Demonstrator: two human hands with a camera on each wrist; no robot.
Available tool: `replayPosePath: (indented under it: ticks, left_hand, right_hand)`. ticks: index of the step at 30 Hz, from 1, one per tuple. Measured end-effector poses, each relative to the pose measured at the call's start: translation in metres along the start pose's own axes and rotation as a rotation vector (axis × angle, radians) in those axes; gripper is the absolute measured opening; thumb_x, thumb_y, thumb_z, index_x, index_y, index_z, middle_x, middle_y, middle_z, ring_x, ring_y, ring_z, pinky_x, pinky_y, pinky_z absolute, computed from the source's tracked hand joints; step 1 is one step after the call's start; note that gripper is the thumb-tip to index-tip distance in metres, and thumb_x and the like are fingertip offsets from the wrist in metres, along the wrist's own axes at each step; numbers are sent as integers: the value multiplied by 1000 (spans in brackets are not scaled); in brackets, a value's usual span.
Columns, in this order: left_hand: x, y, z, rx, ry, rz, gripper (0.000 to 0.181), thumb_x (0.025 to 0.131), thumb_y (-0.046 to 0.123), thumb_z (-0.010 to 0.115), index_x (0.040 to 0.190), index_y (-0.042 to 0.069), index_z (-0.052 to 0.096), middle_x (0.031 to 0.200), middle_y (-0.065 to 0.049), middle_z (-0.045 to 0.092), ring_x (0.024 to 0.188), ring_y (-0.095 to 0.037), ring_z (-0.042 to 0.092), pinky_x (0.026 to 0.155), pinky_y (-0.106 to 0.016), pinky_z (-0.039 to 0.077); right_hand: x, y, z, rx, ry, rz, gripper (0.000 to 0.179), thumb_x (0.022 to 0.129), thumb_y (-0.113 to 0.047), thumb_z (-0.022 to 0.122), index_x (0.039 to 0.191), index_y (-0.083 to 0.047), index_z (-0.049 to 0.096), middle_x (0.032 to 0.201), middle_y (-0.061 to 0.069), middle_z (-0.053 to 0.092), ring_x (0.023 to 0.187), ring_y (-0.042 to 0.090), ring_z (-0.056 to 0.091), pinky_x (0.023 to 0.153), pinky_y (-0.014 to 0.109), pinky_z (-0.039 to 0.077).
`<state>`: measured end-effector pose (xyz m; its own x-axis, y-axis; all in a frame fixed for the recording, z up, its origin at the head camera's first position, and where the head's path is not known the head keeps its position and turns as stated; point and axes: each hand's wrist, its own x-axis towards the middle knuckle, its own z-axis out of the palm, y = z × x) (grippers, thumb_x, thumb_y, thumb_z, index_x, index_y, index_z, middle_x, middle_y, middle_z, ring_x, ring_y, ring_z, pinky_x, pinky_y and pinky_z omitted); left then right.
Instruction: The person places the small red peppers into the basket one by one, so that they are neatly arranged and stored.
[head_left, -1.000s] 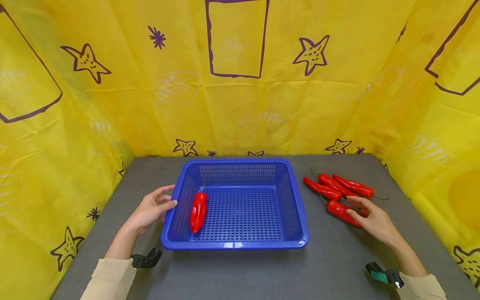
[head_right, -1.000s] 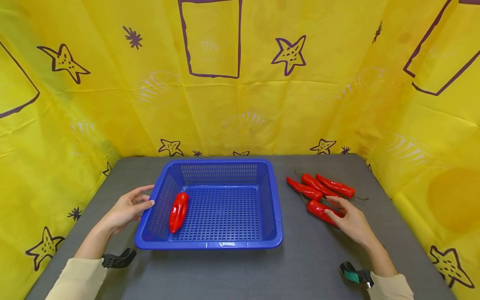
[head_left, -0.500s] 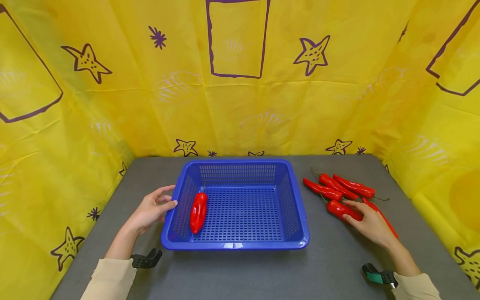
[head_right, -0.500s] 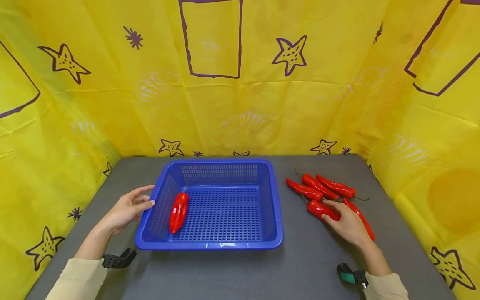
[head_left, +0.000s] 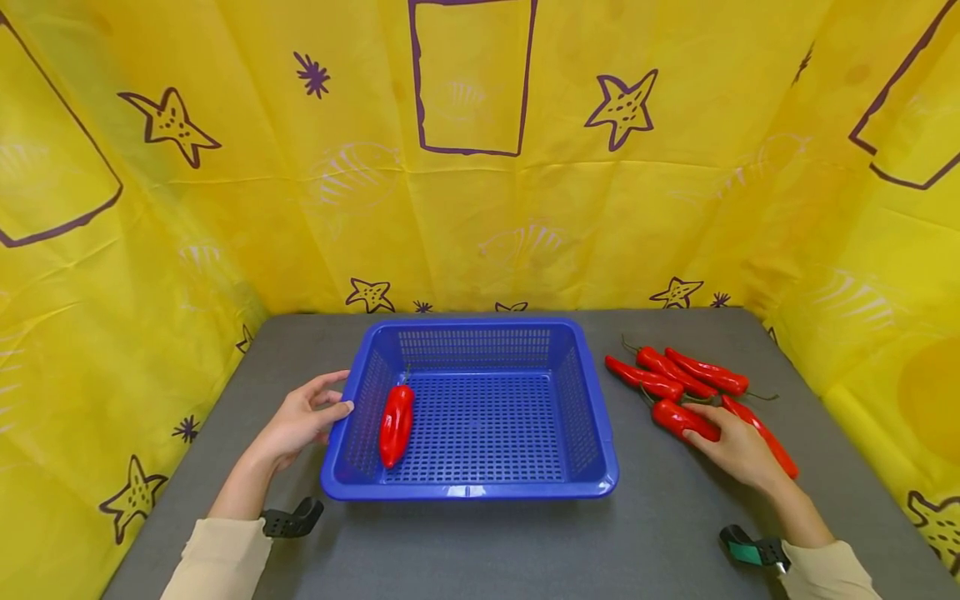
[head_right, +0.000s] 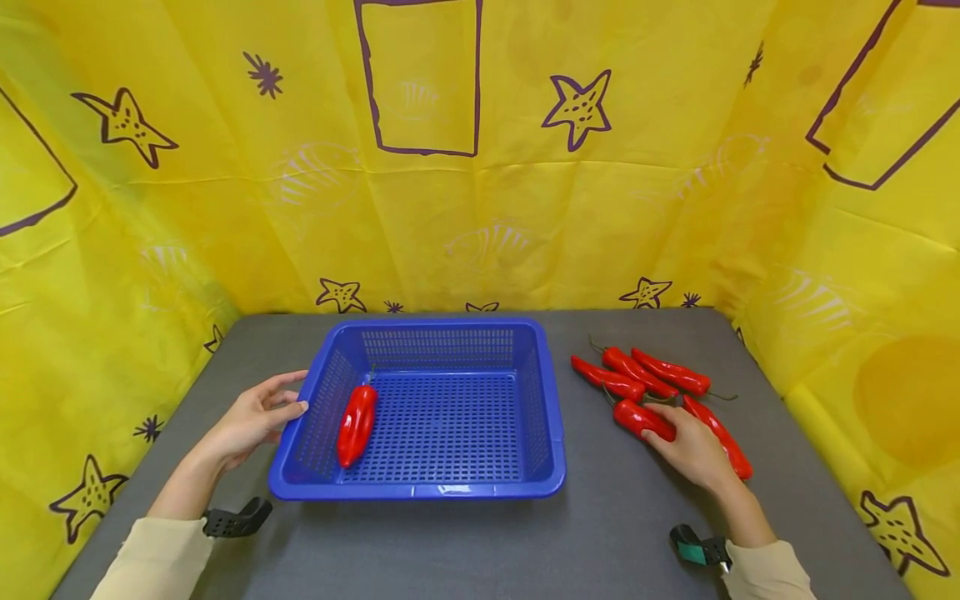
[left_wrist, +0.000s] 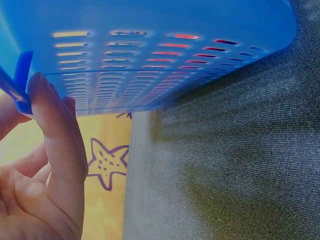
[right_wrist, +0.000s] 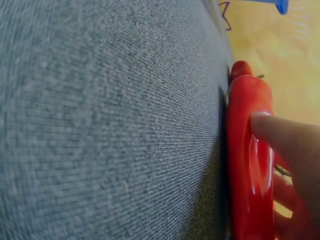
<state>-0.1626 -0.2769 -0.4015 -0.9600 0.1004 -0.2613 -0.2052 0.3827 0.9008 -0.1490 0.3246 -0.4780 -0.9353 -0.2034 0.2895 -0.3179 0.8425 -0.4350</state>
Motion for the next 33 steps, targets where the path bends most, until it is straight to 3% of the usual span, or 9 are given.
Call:
replayPosePath:
  ticks: [19,25,33]
  left_hand:
    - [0,0,-1,5,-2,5,65,89,23,61,143,11,28,110,-21,53,78,-23,64,65,-39,56]
    - [0,-1,-1,4,2,-5,65,88,25,63,142,12,29,110,-21,53,78,-25,64,66,-40,56]
    - [0,0,0,2,-3,-4,65,88,23,62,142,11,28,110,-22,53,78,-25,65,65,-41,56]
  right_hand:
    - [2,-7,-4,11,6,2,41,76,-19,74,113,-5,62,103,12,66,87,29,60,71,41,49]
    - [4,-13,-9,13,-12,29,41,78,-22,74,114,-5,62,102,12,66,77,19,57,66,35,49]
    - [10,-22,-13,-3,-11,36,42,77,-24,74,115,-8,61,74,-2,54,60,6,40,52,22,34]
